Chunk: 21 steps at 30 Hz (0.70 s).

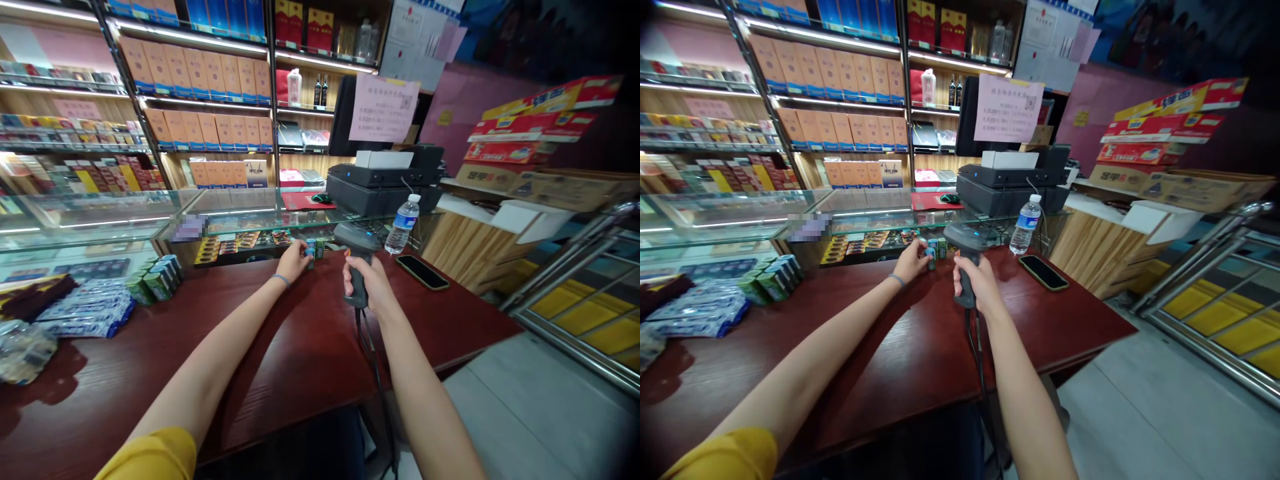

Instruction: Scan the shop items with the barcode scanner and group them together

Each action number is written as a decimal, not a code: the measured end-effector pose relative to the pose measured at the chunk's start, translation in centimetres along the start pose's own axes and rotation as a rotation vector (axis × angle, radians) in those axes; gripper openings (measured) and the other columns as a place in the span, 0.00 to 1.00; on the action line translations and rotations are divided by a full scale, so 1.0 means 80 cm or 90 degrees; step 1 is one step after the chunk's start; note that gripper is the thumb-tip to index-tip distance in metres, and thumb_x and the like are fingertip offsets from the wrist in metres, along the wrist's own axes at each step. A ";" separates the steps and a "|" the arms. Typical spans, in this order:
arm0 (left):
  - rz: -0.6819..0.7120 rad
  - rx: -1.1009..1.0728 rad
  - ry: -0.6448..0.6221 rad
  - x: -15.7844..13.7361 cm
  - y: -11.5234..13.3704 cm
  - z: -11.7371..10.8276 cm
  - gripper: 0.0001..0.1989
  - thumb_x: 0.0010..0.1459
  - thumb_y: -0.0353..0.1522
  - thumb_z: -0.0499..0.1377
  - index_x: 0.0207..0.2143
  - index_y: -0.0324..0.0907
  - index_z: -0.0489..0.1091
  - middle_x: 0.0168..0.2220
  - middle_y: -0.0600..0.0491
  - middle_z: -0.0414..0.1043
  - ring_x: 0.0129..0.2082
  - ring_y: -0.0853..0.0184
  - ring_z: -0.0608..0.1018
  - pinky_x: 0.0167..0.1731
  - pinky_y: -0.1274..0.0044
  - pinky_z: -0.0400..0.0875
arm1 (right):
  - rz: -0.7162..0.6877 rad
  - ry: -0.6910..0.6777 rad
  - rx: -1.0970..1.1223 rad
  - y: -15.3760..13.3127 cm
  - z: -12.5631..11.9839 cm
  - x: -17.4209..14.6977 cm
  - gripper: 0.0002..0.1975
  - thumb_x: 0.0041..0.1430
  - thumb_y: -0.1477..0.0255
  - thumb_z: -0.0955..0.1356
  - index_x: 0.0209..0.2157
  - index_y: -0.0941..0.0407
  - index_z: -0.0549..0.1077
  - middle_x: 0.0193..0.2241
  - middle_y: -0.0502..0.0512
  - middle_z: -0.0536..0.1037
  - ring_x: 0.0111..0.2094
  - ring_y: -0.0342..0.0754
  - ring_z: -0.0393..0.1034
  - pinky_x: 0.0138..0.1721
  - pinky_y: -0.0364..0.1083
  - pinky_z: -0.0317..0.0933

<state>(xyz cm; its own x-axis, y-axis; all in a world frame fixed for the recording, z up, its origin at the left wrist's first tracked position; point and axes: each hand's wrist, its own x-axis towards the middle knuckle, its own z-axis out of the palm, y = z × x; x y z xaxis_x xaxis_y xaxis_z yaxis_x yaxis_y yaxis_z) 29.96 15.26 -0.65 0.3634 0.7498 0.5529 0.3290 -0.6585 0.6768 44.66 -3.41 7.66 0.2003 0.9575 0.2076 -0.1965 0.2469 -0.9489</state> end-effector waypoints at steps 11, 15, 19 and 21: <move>0.073 0.027 0.072 0.010 -0.020 0.025 0.11 0.55 0.26 0.64 0.41 0.42 0.69 0.42 0.50 0.62 0.39 0.67 0.73 0.39 0.74 0.74 | 0.006 -0.003 0.004 -0.003 0.003 -0.003 0.13 0.53 0.65 0.70 0.38 0.54 0.68 0.16 0.42 0.71 0.11 0.41 0.62 0.12 0.40 0.58; 0.066 0.044 0.086 0.015 -0.023 0.027 0.12 0.54 0.26 0.65 0.41 0.43 0.70 0.40 0.51 0.62 0.37 0.67 0.72 0.43 0.72 0.73 | 0.003 -0.010 0.002 -0.002 0.004 -0.003 0.12 0.54 0.65 0.70 0.37 0.54 0.67 0.16 0.42 0.71 0.11 0.41 0.61 0.12 0.40 0.59; 0.072 0.063 0.089 0.019 -0.023 0.028 0.11 0.54 0.26 0.65 0.40 0.43 0.70 0.39 0.51 0.63 0.37 0.66 0.72 0.43 0.72 0.72 | 0.008 -0.018 0.005 -0.002 0.004 -0.003 0.12 0.54 0.64 0.70 0.38 0.54 0.67 0.16 0.42 0.71 0.11 0.41 0.62 0.12 0.40 0.59; 0.074 0.065 0.088 0.019 -0.023 0.028 0.11 0.55 0.27 0.65 0.40 0.43 0.70 0.39 0.51 0.64 0.38 0.66 0.72 0.41 0.73 0.73 | 0.007 -0.019 0.010 -0.003 0.005 -0.004 0.12 0.54 0.65 0.70 0.38 0.54 0.67 0.16 0.42 0.70 0.11 0.41 0.62 0.12 0.40 0.58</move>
<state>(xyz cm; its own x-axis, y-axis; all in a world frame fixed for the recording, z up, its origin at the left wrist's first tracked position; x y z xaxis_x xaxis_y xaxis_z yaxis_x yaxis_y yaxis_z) 31.87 17.43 -2.14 0.2838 0.6651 0.6907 0.3812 -0.7393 0.5552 44.28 -3.74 7.87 0.1690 0.9640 0.2052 -0.2129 0.2389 -0.9474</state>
